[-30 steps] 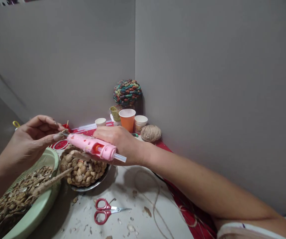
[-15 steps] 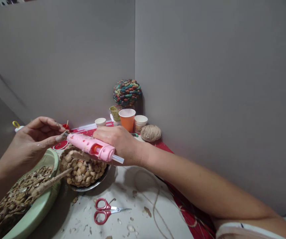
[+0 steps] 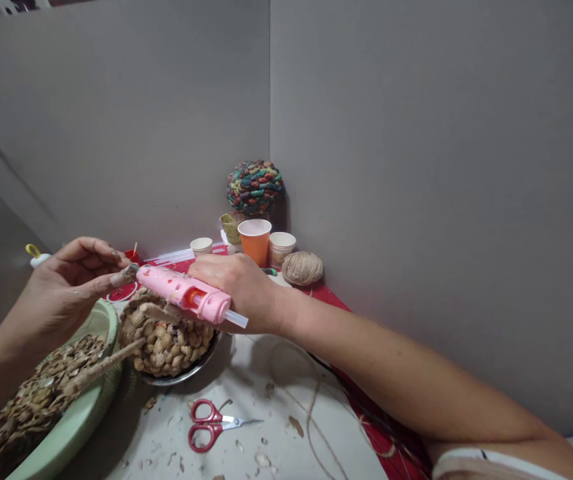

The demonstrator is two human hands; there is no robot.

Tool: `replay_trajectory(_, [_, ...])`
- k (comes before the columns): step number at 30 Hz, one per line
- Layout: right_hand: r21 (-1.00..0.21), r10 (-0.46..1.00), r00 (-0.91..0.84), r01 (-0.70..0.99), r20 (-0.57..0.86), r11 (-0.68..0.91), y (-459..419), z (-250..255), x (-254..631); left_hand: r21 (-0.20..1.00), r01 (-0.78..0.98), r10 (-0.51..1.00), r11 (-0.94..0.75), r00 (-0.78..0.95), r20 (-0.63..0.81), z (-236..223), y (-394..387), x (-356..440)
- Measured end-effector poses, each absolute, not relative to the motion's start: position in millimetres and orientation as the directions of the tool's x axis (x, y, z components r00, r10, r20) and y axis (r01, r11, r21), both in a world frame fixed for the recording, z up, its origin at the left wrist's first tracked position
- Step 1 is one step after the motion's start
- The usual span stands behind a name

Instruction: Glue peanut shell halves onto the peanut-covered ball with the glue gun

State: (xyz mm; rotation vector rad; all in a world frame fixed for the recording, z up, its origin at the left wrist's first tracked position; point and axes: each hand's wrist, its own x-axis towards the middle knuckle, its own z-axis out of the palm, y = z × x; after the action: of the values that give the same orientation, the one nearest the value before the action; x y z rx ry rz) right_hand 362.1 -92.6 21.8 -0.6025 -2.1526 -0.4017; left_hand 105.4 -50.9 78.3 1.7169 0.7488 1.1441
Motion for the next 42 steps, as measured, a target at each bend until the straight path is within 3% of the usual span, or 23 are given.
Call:
replay_trajectory(7, [0.024, 0.348, -0.537, 0.567, 0.768, 0.824, -96, 24, 363, 0.943, -0.061, 0.866, -0.326, 0.380, 0.324, 79, -52, 107])
replay_trajectory(13, [0.075, 0.274, -0.540, 0.537, 0.795, 0.840, -96, 26, 362, 0.958, -0.093, 0.884, -0.270, 0.370, 0.285, 83, -54, 109])
replay_trajectory(20, [0.078, 0.285, -0.540, 0.552, 0.792, 0.830, -94, 25, 362, 0.967, -0.107, 0.900, -0.232, 0.354, 0.255, 85, -56, 110])
replay_trajectory(31, [-0.002, 0.377, -0.538, 0.573, 0.754, 0.820, -98, 23, 362, 0.970, -0.142, 0.909, -0.199, 0.342, 0.237, 88, -57, 112])
replay_trajectory(42, [-0.015, 0.374, -0.549, 0.549, 0.748, 0.835, -102, 25, 362, 0.967, -0.154, 0.904, -0.204, 0.350, 0.247, 84, -53, 111])
